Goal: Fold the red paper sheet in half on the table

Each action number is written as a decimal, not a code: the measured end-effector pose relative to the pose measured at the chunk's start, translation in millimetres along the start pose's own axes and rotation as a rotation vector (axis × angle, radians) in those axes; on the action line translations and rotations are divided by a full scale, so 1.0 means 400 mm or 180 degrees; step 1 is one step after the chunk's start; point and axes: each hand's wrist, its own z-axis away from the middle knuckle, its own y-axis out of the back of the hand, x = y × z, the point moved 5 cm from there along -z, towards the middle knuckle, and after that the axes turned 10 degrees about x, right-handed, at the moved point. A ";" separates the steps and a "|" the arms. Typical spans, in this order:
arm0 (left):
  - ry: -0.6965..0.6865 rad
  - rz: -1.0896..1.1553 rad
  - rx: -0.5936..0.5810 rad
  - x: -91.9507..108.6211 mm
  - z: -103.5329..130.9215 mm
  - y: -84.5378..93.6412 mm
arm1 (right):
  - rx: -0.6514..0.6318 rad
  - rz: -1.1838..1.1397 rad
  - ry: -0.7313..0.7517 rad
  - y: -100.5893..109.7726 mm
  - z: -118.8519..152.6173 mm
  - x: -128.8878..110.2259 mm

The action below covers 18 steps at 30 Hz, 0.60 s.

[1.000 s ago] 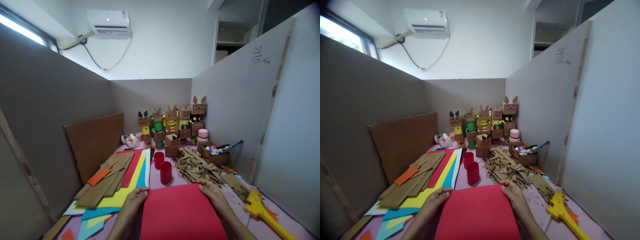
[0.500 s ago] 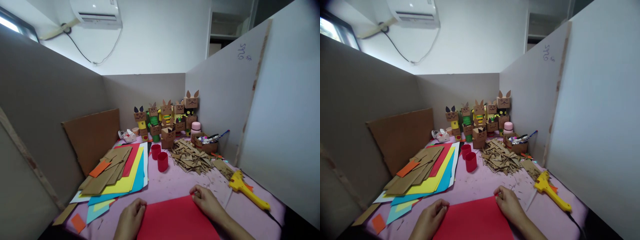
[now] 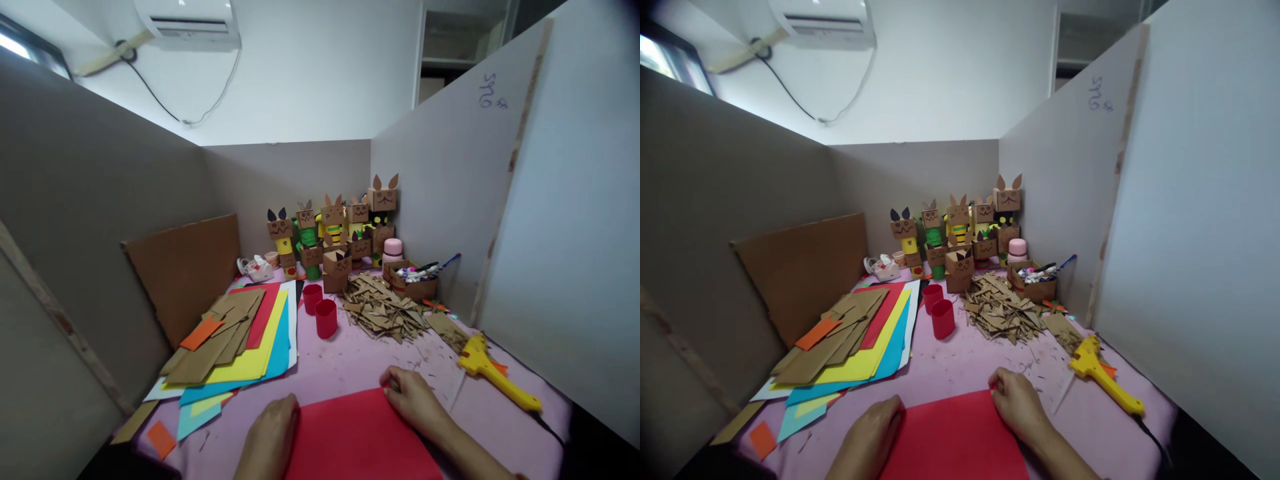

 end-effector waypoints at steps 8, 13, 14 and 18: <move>-0.1788 -0.0836 -0.0585 0.096 -0.008 -0.034 | 0.0014 0.0109 0.0006 0.003 0.003 -0.005; -0.2052 -0.0359 -0.0897 0.160 -0.007 -0.009 | 0.0020 0.0112 0.0031 0.005 0.005 -0.008; -0.2014 -0.0258 -0.0871 0.169 -0.008 -0.004 | 0.0026 0.0110 0.0033 0.005 0.005 -0.008; -0.1756 -0.0199 -0.0867 0.197 -0.010 -0.008 | 0.0051 0.0125 0.0032 0.006 0.006 -0.007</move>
